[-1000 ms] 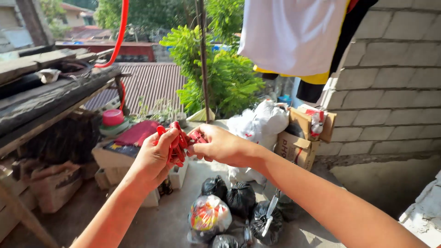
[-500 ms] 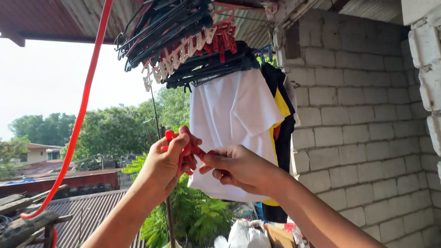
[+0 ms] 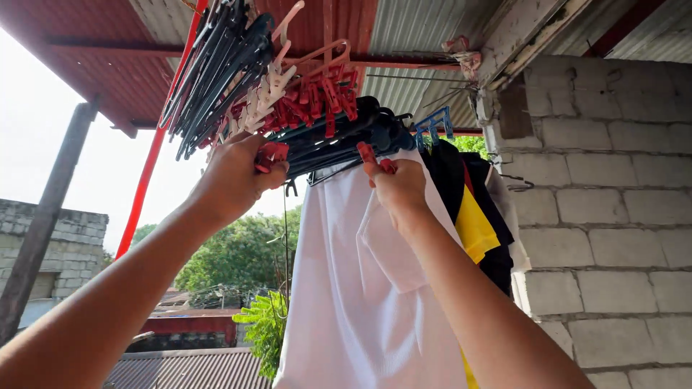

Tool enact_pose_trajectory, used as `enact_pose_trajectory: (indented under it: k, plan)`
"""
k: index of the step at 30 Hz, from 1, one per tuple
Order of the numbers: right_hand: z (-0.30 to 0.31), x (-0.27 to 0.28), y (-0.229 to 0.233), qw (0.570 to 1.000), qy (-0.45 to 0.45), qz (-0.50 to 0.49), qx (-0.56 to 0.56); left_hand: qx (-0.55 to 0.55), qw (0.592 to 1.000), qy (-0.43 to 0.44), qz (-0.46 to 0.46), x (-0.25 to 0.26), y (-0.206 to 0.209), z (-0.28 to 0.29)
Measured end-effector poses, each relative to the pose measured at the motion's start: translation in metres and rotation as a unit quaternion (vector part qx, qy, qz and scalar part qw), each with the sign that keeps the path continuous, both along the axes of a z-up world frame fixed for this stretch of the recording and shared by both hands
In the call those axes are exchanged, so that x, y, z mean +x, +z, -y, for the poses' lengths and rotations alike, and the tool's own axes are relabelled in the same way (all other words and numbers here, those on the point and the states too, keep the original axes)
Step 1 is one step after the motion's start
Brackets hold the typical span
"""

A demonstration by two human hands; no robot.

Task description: Organizing various hangers on a table and hanging them on a line, then collecting empty bottles into a bag.

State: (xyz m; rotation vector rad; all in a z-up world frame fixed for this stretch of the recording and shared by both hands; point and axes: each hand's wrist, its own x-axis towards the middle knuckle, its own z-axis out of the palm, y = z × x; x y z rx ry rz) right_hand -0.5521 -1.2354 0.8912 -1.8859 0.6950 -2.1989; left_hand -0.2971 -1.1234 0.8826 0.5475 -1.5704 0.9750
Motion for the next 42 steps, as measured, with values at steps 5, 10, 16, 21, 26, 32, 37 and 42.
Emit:
enact_pose_trajectory:
  k: [5, 10, 16, 21, 26, 32, 37, 42]
  plan:
    - [0.027, 0.038, 0.042, 0.994, 0.056, 0.091, 0.001, 0.011, 0.997, 0.072, 0.019, -0.013, 0.011, -0.002]
    - [0.037, 0.061, 0.072, 0.979, 0.104, 0.173, -0.025, 0.021, 0.995, 0.083, 0.046, -0.017, 0.017, 0.006]
    - [0.047, 0.059, 0.072, 0.977, 0.059, 0.188, -0.077, 0.019, 0.993, 0.097, 0.057, -0.020, 0.024, 0.022]
    - [0.088, 0.066, 0.030, 0.939, 0.329, 0.098, 0.000, 0.211, 0.972, -0.086, -0.065, -0.037, 0.028, 0.039]
    - [0.094, 0.068, -0.011, 0.872, 0.453, -0.037, -0.182, 0.310, 0.907, -0.231, -0.170, -0.067, 0.027, 0.064]
    - [0.074, 0.055, -0.033, 0.923, 0.206, -0.173, -0.276, 0.362, 0.851, -0.287, -0.252, -0.086, 0.027, 0.088]
    - [0.081, 0.067, -0.037, 0.941, 0.102, -0.063, -0.315, 0.345, 0.850, -0.290, -0.273, -0.083, 0.042, 0.085]
    - [0.062, 0.086, -0.028, 0.968, 0.074, -0.083, -0.224, 0.309, 0.857, -0.285, -0.296, -0.075, 0.048, 0.071]
